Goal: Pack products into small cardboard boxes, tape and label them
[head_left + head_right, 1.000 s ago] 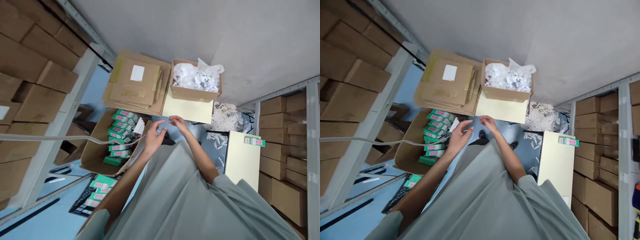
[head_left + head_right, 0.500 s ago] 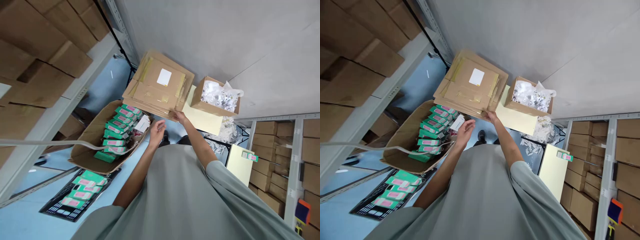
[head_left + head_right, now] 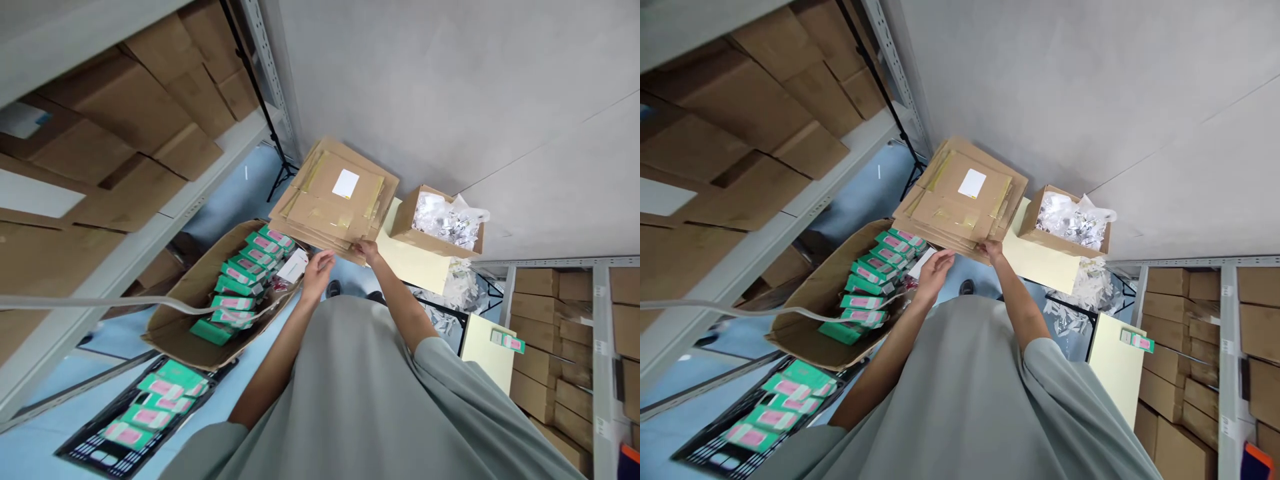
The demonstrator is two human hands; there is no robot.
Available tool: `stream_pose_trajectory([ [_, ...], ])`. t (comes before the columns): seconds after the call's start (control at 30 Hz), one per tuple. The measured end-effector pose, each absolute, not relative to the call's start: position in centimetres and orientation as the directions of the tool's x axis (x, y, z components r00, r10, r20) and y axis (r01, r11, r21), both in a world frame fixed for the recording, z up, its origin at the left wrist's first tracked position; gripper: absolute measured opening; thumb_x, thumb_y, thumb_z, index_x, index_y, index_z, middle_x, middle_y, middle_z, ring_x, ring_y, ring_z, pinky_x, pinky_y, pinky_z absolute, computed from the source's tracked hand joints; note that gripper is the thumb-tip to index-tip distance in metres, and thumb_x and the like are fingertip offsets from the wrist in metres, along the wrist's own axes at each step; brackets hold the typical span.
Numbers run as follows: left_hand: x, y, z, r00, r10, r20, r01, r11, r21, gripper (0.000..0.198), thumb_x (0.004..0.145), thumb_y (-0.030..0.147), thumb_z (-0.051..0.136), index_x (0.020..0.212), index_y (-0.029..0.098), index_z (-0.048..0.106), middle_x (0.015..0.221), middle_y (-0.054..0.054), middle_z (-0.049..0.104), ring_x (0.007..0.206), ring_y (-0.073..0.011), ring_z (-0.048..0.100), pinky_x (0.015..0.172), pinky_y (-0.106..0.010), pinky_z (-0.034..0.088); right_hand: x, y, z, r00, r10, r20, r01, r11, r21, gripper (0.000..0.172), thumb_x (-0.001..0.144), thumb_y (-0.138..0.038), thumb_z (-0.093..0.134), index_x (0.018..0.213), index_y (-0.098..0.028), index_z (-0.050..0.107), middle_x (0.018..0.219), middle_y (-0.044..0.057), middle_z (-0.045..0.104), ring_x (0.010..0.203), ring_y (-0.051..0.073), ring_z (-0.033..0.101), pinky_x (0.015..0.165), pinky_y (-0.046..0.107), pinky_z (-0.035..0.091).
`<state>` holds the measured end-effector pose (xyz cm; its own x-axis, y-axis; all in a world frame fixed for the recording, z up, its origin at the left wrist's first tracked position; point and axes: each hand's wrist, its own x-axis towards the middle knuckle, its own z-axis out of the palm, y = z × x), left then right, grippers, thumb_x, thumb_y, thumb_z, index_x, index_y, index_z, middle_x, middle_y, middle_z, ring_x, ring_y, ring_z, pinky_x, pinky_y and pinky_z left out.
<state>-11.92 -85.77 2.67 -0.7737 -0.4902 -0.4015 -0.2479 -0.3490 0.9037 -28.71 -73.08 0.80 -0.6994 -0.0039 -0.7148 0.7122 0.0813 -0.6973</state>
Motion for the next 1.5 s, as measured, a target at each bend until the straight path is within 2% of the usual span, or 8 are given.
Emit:
stream_pose_trajectory([
  [0.4,-12.6,-86.9,3.2,-0.742,-0.516,-0.427,-0.188,-0.452,0.872,0.053,0.078,0.053,0.096,0.118,0.028,0.073,0.139,-0.014,0.082,0.143,-0.0345,0.076,0.133,-0.061,0.054,-28.0,-74.1,7.2,-0.742,-0.055,-0.668,0.669,0.013,-0.743,0.021,0.093,-0.014,0.080,0.077,-0.021,0.069,0.072,-0.003,0.075,0.061,0.010,0.068,0.067,0.020,0.055],
  [0.6,-17.2,-89.2,3.7,-0.727,-0.388,-0.566,-0.143,-0.721,0.678,0.046,0.093,0.064,0.090,0.104,0.027,0.065,0.125,-0.014,0.081,0.137,-0.0301,0.078,0.127,-0.052,0.061,-25.9,-74.4,11.1,-0.883,-0.196,-0.426,0.429,0.028,-0.903,0.026,0.090,-0.024,0.087,0.090,-0.027,0.062,0.076,-0.006,0.071,0.066,0.012,0.071,0.068,0.022,0.059],
  [0.83,-18.7,-88.3,5.8,-0.705,-0.252,-0.663,-0.090,-0.896,0.436,0.020,0.094,0.024,0.089,0.089,0.023,0.069,0.093,-0.003,0.082,0.102,-0.0176,0.083,0.100,-0.032,0.066,-20.0,-69.8,13.1,-0.944,-0.228,-0.237,0.232,0.049,-0.972,0.043,0.084,-0.053,0.091,0.091,-0.029,0.057,0.081,-0.007,0.064,0.068,0.016,0.073,0.072,0.030,0.063],
  [0.97,-20.3,-85.2,7.5,-0.786,-0.166,-0.596,-0.169,-0.869,0.465,0.021,0.084,0.012,0.092,0.084,0.021,0.073,0.086,-0.001,0.083,0.084,-0.0128,0.080,0.085,-0.024,0.061,-18.6,-63.3,14.0,-0.954,-0.193,-0.231,0.217,0.093,-0.972,0.052,0.081,-0.067,0.093,0.101,-0.027,0.067,0.079,-0.005,0.071,0.069,0.018,0.074,0.074,0.033,0.060],
  [1.07,-22.9,-81.1,8.6,-0.889,-0.071,-0.452,-0.236,-0.776,0.586,0.029,0.072,0.018,0.102,0.085,0.021,0.076,0.094,-0.003,0.087,0.092,-0.0167,0.082,0.089,-0.027,0.063,-17.7,-56.5,15.0,-0.963,-0.074,-0.261,0.244,0.183,-0.952,0.061,0.082,-0.075,0.091,0.113,-0.025,0.074,0.074,-0.002,0.076,0.069,0.020,0.074,0.075,0.034,0.059],
  [1.13,-24.6,-77.0,9.1,-0.934,0.040,-0.354,-0.282,-0.690,0.667,0.040,0.067,0.030,0.108,0.091,0.022,0.078,0.104,-0.005,0.089,0.104,-0.0212,0.083,0.097,-0.033,0.064,-16.2,-51.4,16.2,-0.968,0.131,-0.216,0.243,0.249,-0.937,0.063,0.087,-0.077,0.086,0.119,-0.024,0.077,0.074,-0.001,0.077,0.070,0.021,0.074,0.076,0.035,0.059],
  [1.3,-25.5,-64.3,9.8,-0.899,0.363,-0.246,-0.391,-0.410,0.824,0.064,0.065,0.057,0.110,0.108,0.023,0.079,0.122,-0.010,0.088,0.128,-0.0298,0.079,0.119,-0.047,0.060,-8.0,-38.2,20.4,-0.643,0.746,0.172,0.259,0.423,-0.868,0.058,0.104,-0.071,0.069,0.131,-0.021,0.077,0.102,0.009,0.084,0.090,0.025,0.078,0.086,0.039,0.064],
  [1.5,-21.1,-49.7,12.1,-0.729,0.660,-0.182,-0.370,-0.155,0.916,0.079,0.069,0.071,0.104,0.125,0.022,0.078,0.132,-0.014,0.086,0.136,-0.0353,0.078,0.123,-0.052,0.061,6.7,-25.5,20.5,-0.172,0.902,0.396,0.492,0.427,-0.759,0.066,0.102,-0.067,0.069,0.147,-0.020,0.072,0.155,0.024,0.072,0.143,0.038,0.069,0.121,0.060,0.058],
])
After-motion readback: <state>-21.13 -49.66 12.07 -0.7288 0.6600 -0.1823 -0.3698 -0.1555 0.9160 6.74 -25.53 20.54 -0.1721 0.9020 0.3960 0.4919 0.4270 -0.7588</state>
